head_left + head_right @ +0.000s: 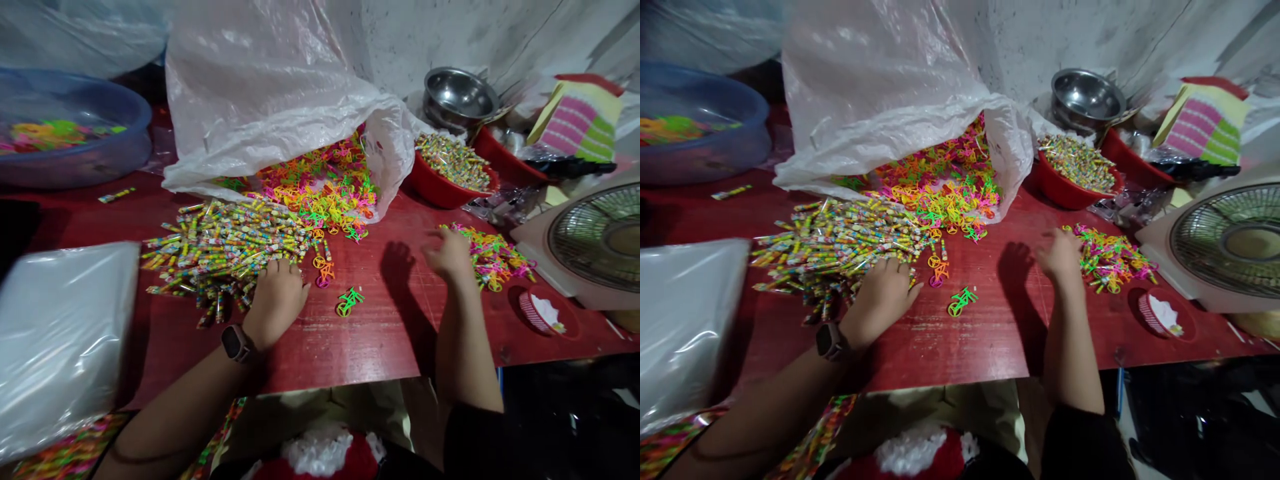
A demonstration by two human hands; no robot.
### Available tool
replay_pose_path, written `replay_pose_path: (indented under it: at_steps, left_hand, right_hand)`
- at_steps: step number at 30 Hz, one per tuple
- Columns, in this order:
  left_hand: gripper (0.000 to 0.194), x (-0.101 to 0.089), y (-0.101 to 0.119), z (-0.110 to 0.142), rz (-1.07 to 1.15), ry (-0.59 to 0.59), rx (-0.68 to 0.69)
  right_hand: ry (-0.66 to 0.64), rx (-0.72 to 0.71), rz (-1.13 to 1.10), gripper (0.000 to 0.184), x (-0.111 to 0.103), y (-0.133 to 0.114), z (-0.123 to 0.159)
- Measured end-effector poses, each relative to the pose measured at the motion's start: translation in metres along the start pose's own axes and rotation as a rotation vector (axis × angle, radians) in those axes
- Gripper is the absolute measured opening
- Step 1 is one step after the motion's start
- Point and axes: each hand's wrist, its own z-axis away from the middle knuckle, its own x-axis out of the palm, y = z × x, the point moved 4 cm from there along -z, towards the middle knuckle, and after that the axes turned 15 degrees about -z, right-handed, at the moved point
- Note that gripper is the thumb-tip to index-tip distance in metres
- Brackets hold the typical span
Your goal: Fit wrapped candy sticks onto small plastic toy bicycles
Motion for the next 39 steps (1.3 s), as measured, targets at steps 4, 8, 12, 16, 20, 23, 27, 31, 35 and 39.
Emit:
replay_pose_path:
  at_steps: [4,8,12,16,20,23,27,31,35,39]
  left_hand:
    - [0.027,0.01,0.021,0.005,-0.037,0.024,0.09]
    - [0.028,0.015,0.032,0.008,-0.103,0.041,0.17]
    - [0.027,0.013,0.033,0.005,-0.038,0.031,0.228]
    - [0.028,-0.001,0.021,-0.001,0.272,0.076,0.071]
    - [0.032,-0.006,0.012,-0.005,0.72,0.034,-0.037]
    - [0.029,-0.004,0.01,-0.008,1.022,0.021,-0.135]
    - [0.024,-0.002,0.012,-0.011,1.29,0.045,-0.214]
    - [0.029,-0.002,0.016,-0.011,1.411,0.002,-0.248]
    - [0.031,0.001,0.022,-0.01,1.443,-0.01,-0.244]
    - [0.031,0.0,0.022,-0.009,1.445,0.027,-0.248]
  right_hand:
    - [-0.207,-0.227,-0.156,0.038,0.074,-0.086,0.007]
    - [-0.274,-0.221,-0.106,0.046,0.119,-0.118,0.006]
    - [-0.274,-0.19,-0.164,0.026,0.119,-0.103,0.003]
    - [-0.258,-0.137,-0.415,0.019,0.106,-0.075,0.007]
    - [-0.208,-0.024,-0.701,0.036,0.095,-0.055,0.013]
    - [-0.153,0.051,-1.04,0.041,0.084,-0.059,0.019]
    - [-0.46,0.14,-1.518,0.055,0.083,-0.095,0.041]
    - [-0.644,0.156,-1.726,0.053,0.096,-0.13,0.069]
    - [-0.556,0.107,-1.65,0.041,0.107,-0.14,0.081]
    - [-0.409,-0.165,-1.333,0.031,0.089,-0.147,0.085]
